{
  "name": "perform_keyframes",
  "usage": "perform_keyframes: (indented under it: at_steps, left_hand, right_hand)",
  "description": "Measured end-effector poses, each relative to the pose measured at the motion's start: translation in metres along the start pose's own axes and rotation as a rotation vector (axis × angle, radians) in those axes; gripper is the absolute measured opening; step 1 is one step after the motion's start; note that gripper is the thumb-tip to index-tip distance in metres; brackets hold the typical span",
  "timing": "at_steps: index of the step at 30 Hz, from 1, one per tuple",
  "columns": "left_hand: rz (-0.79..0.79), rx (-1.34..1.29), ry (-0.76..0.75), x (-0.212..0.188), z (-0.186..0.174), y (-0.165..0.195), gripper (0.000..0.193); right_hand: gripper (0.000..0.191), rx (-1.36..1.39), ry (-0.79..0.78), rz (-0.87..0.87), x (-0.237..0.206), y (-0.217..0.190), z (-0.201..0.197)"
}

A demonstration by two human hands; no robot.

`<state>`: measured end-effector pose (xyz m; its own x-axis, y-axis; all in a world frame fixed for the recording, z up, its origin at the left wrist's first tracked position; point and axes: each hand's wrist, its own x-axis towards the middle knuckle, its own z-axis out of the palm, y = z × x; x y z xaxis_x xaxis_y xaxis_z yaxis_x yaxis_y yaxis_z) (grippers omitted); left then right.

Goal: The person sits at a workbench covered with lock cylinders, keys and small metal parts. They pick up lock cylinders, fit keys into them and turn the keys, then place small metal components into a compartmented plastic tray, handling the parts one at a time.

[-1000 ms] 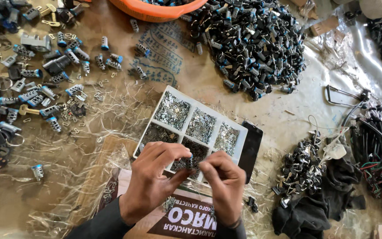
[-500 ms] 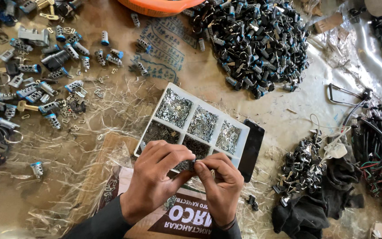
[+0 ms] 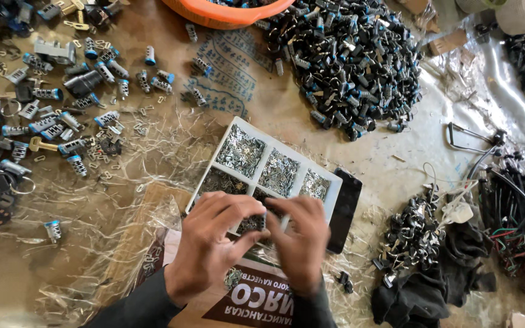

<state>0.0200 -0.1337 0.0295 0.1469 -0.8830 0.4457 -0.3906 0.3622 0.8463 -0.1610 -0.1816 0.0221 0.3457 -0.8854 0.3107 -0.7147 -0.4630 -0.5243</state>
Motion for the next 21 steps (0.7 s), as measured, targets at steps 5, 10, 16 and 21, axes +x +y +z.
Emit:
perform_keyframes:
  at_steps: [5,10,16,21]
  left_hand:
    - [-0.048,0.029,0.003,0.000,-0.001,0.000,0.040]
    - [-0.067,-0.002,0.006,0.000,-0.001,-0.002,0.041]
    - [-0.030,0.029,-0.003,-0.002,0.002,-0.002,0.041]
    - [0.002,0.024,-0.013,-0.001,0.001,-0.002,0.039]
  right_hand:
    - [0.011,-0.201,0.031,-0.085,0.006,-0.009,0.002]
    - [0.008,0.244,-0.004,0.188,-0.004,-0.014,-0.017]
    - [0.009,0.461,-0.131,0.225,-0.007,-0.020,-0.026]
    - [0.007,0.451,-0.114,0.276,-0.005,-0.024,-0.027]
